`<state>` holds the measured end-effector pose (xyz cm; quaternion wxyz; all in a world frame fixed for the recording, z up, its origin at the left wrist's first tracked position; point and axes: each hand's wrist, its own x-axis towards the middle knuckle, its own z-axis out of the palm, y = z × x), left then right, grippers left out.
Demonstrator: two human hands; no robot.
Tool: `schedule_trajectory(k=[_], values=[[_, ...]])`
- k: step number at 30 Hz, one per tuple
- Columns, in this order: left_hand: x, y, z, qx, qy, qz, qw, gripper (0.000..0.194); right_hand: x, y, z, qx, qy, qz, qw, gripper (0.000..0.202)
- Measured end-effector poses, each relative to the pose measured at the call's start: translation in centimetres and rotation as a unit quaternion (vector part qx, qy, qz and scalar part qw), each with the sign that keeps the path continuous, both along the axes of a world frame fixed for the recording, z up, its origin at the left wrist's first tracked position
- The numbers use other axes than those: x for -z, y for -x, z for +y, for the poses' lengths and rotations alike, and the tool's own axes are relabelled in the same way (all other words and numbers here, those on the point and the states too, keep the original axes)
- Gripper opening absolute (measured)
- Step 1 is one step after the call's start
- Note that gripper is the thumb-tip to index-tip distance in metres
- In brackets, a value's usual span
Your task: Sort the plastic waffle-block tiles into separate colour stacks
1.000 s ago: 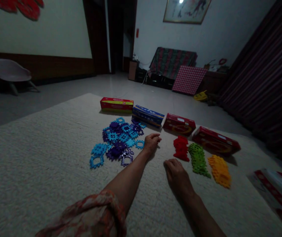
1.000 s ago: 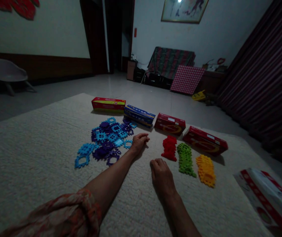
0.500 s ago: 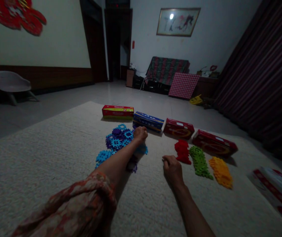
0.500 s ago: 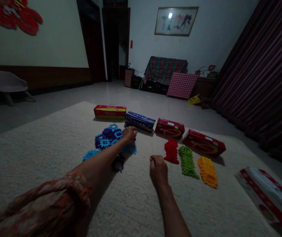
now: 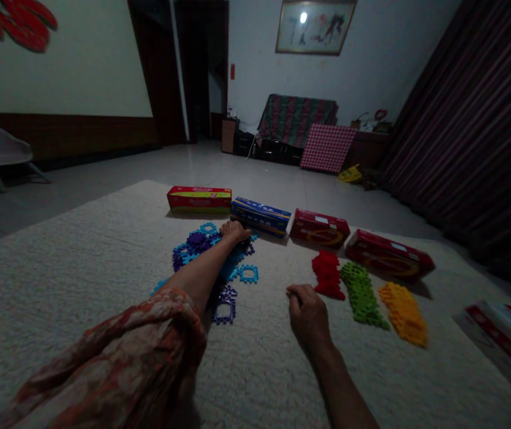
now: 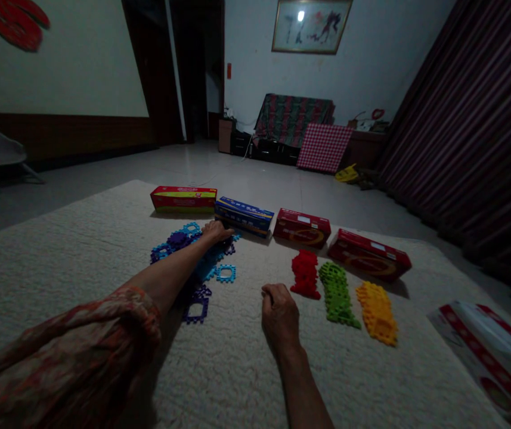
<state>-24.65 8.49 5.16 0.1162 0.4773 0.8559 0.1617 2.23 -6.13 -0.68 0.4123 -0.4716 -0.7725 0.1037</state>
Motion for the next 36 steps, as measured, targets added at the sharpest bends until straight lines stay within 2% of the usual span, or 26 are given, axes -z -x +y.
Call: schedule_trajectory(k=[4, 9, 15, 25, 28, 30, 31, 33, 36], values=[[0.6, -0.1, 0.2, -0.017, -0.026, 0.0, 1.0, 0.062, 0.0, 0.1, 0.0, 0.001, 0.003, -0.008, 1.0, 0.024], [0.5, -0.4, -0.6, 0.009, -0.028, 0.01, 1.0, 0.061, 0.1, 0.1, 0.2, 0.006, 0.007, -0.012, 1.0, 0.025], [-0.5, -0.6, -3.0, 0.057, -0.01, 0.015, 0.998, 0.065, 0.1, 0.0, 0.5, 0.004, 0.011, -0.021, 1.0, 0.026], [-1.9, -1.5, -7.0, 0.129, 0.02, 0.037, 0.991, 0.059, 0.5, -0.1, 0.8, 0.0, -0.013, -0.01, 1.0, 0.025], [-2.6, -0.1, -6.9, 0.148, 0.011, -0.006, 0.989, 0.05, 0.5, -0.2, 0.8, -0.002, -0.012, -0.015, 1.0, 0.026], [-2.9, 1.8, -6.3, 0.142, -0.032, -0.019, 0.989, 0.048, 0.5, -0.2, 0.7, -0.001, -0.011, -0.022, 1.0, 0.027], [-2.9, 3.0, -5.9, 0.115, -0.059, -0.002, 0.992, 0.049, 0.4, -0.2, 0.7, 0.0, -0.01, -0.025, 1.0, 0.027], [-2.7, 5.4, -5.1, 0.059, -0.06, 0.033, 0.996, 0.053, 0.3, -0.1, 0.6, 0.001, -0.009, -0.028, 1.0, 0.027], [-2.0, 8.3, -4.0, -0.007, 0.01, 0.032, 0.999, 0.057, 0.2, -0.1, 0.5, 0.001, -0.005, -0.029, 1.0, 0.026]])
